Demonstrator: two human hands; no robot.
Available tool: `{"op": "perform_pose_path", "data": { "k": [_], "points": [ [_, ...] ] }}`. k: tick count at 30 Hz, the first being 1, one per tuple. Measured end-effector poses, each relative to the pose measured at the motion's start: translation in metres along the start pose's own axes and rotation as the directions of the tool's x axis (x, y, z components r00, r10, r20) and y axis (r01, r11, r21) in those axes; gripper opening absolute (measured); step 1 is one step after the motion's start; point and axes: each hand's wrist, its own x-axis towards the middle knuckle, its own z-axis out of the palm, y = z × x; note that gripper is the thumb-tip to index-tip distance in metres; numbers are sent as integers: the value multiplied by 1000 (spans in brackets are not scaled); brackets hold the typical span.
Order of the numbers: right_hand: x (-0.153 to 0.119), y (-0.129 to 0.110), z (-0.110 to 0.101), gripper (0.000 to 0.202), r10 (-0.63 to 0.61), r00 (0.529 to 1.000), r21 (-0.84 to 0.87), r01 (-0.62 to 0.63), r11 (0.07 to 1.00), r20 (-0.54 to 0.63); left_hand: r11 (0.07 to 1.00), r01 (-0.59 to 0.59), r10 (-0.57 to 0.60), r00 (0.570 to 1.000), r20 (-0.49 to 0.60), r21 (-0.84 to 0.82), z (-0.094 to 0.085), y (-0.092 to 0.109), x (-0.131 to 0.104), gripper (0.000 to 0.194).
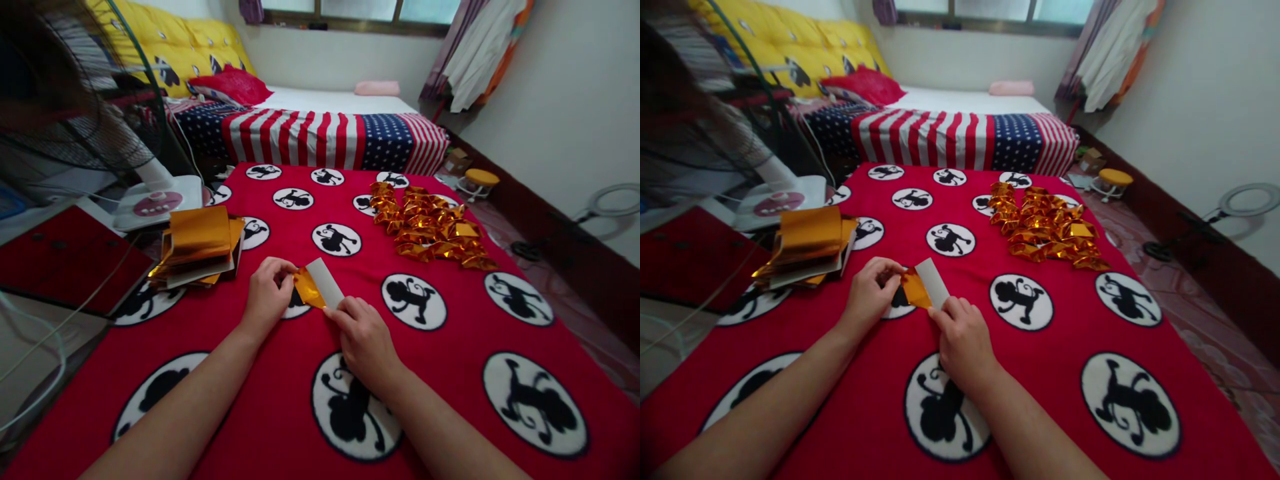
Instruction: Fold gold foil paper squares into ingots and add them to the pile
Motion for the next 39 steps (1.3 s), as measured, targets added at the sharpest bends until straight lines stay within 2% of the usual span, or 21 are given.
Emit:
{"op": "perform_pose_path", "data": {
  "k": [1, 3, 5, 7, 10, 14, 18, 21, 24, 28, 32, 36, 39],
  "points": [
    [0, 0, 0, 41, 6, 1000, 10, -6, 1000, -3, 998, 34, -32, 999, -28, 57, -1, 1, -1, 10],
    [-1, 0, 0, 44, 17, 1000, 22, -17, 1000, -1, 983, 85, -83, 996, -18, 165, -3, 3, -3, 18],
    [-1, 0, 0, 45, 30, 1000, 26, -30, 999, 4, 967, 89, -104, 993, 51, 240, -4, 6, -6, 27],
    [-1, 0, 1, 45, 39, 999, 30, -39, 999, 10, 969, 53, -86, 988, 130, 241, -4, 9, -8, 33],
    [0, 0, 1, 46, 41, 999, 31, -42, 999, 14, 991, 15, -44, 977, 210, 136, 0, 12, -10, 39],
    [1, 2, 1, 46, 33, 999, 68, -33, 997, 8, 996, 23, -40, 977, 210, 81, 7, 11, -10, 36],
    [1, 6, 2, 54, 76, 986, 258, -36, 965, -147, 997, 69, -64, 973, 221, -16, 7, 5, -4, 22],
    [1, 8, 1, 58, 136, 961, 326, -52, 944, -240, 980, 130, -76, 945, 318, -153, 2, -2, 5, 16],
    [3, 8, 1, 56, 126, 967, 349, -42, 936, -222, 937, 222, -92, 902, 423, -269, -4, -7, 13, 18],
    [7, 9, 2, 50, 125, 970, 370, -39, 928, -210, 927, 251, -91, 872, 481, -279, -6, -8, 16, 20],
    [9, 11, 5, 39, 134, 964, 400, -31, 916, -231, 972, 163, -67, 883, 465, -170, -5, -8, 14, 18],
    [10, 13, 8, 29, 110, 965, 413, -1, 911, -239, 999, -32, 27, 946, 323, 11, -1, -1, 7, 9],
    [10, 13, 8, 31, 110, 961, 395, -1, 919, -254, 992, -119, 107, 968, 228, 38, 3, 5, 0, 5]
  ]
}}
